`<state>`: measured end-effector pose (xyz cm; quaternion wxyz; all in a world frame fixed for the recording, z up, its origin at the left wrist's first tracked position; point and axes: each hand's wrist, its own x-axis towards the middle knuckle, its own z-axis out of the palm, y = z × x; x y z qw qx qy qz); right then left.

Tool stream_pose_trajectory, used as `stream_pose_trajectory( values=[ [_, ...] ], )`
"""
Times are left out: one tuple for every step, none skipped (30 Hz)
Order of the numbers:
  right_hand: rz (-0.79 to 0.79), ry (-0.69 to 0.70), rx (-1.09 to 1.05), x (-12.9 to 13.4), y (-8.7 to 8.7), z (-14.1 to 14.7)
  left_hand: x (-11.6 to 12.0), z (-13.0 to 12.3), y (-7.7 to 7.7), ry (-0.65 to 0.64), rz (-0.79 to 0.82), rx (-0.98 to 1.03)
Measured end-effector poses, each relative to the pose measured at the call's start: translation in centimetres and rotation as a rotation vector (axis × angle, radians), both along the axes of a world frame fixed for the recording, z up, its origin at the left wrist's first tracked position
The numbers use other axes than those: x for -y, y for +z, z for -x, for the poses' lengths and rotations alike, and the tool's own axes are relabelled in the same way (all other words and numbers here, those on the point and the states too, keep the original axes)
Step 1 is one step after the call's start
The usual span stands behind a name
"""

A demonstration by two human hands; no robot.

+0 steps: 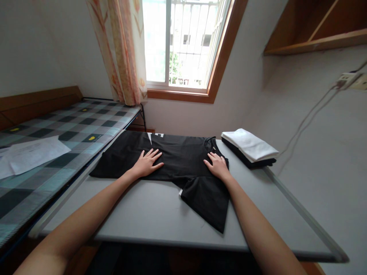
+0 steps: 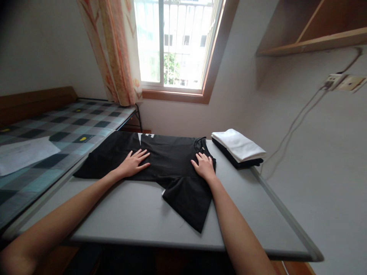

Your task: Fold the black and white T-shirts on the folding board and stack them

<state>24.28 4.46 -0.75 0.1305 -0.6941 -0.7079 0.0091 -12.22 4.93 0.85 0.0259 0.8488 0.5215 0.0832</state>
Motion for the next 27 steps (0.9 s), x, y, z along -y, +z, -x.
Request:
stream_pose_trajectory(
  values=[
    [0.001, 0.001, -0.002, 0.00, 0.01, 0.00, -0.01, 0.01, -0.01, 0.000, 0.000, 0.002],
    [0.002, 0.003, -0.004, 0.00, 0.01, 0.00, -0.01, 0.01, -0.02, -0.001, -0.001, 0.003],
    [0.003, 0.005, -0.006, -0.01, 0.01, -0.01, -0.01, 0.01, -0.01, -0.002, -0.001, 0.003],
    [0.004, 0.006, -0.007, -0.02, 0.00, -0.02, 0.00, 0.01, 0.00, -0.002, -0.001, 0.002],
    [0.006, 0.007, -0.008, -0.03, -0.01, -0.04, 0.01, 0.00, 0.02, -0.002, -0.002, 0.001],
    [0.006, 0.006, -0.007, -0.04, -0.03, -0.05, 0.02, -0.01, 0.04, -0.002, -0.002, -0.001],
    [0.007, 0.005, -0.006, -0.05, -0.04, -0.06, 0.03, -0.02, 0.05, -0.002, -0.003, -0.003],
    [0.006, 0.006, -0.005, -0.06, -0.05, -0.07, 0.04, -0.03, 0.07, -0.002, -0.002, -0.005],
    [0.005, 0.006, -0.004, -0.06, -0.06, -0.07, 0.06, -0.04, 0.08, -0.002, -0.002, -0.007],
    [0.003, 0.007, -0.003, -0.05, -0.07, -0.07, 0.07, -0.04, 0.09, -0.002, -0.003, -0.008],
    [0.001, 0.006, -0.003, -0.05, -0.07, -0.07, 0.08, -0.05, 0.10, -0.001, -0.004, -0.009],
    [0.000, 0.006, -0.002, -0.04, -0.06, -0.07, 0.09, -0.05, 0.11, 0.000, -0.005, -0.009],
    [0.000, 0.006, -0.002, -0.03, -0.06, -0.06, 0.10, -0.04, 0.11, 0.001, -0.006, -0.009],
    [0.000, 0.005, -0.002, -0.02, -0.05, -0.06, 0.11, -0.03, 0.11, 0.002, -0.007, -0.009],
    [0.001, 0.004, -0.003, -0.02, -0.04, -0.05, 0.11, -0.02, 0.11, 0.002, -0.007, -0.008],
    [0.001, 0.004, -0.004, -0.01, -0.03, -0.04, 0.10, -0.01, 0.10, 0.002, -0.006, -0.008],
    [0.002, 0.004, -0.004, 0.00, -0.02, -0.03, 0.09, 0.01, 0.08, 0.000, -0.005, -0.008],
    [0.002, 0.005, -0.004, 0.01, -0.01, -0.01, 0.07, 0.02, 0.04, 0.000, -0.005, -0.010],
    [0.002, 0.004, -0.003, 0.01, 0.00, 0.00, 0.04, 0.03, 0.00, -0.001, -0.005, -0.012],
    [0.002, 0.003, -0.003, 0.01, 0.01, 0.02, 0.01, 0.03, -0.04, -0.001, -0.005, -0.014],
    [0.003, 0.004, -0.002, 0.02, 0.01, 0.03, -0.02, 0.04, -0.09, 0.000, -0.006, -0.018],
    [0.003, 0.004, -0.002, 0.02, 0.02, 0.04, -0.04, 0.04, -0.13, 0.001, -0.007, -0.021],
    [0.002, 0.003, -0.002, 0.02, 0.02, 0.04, -0.06, 0.03, -0.16, 0.003, -0.008, -0.024],
    [0.000, 0.003, -0.002, 0.02, 0.02, 0.04, -0.07, 0.03, -0.18, 0.004, -0.008, -0.027],
    [-0.003, 0.003, -0.001, 0.02, 0.02, 0.04, -0.07, 0.03, -0.18, 0.005, -0.008, -0.029],
    [-0.005, 0.002, 0.000, 0.02, 0.03, 0.04, -0.06, 0.02, -0.16, 0.006, -0.008, -0.031],
    [-0.006, 0.003, 0.001, 0.01, 0.03, 0.03, -0.05, 0.02, -0.14, 0.006, -0.007, -0.033]
  ],
)
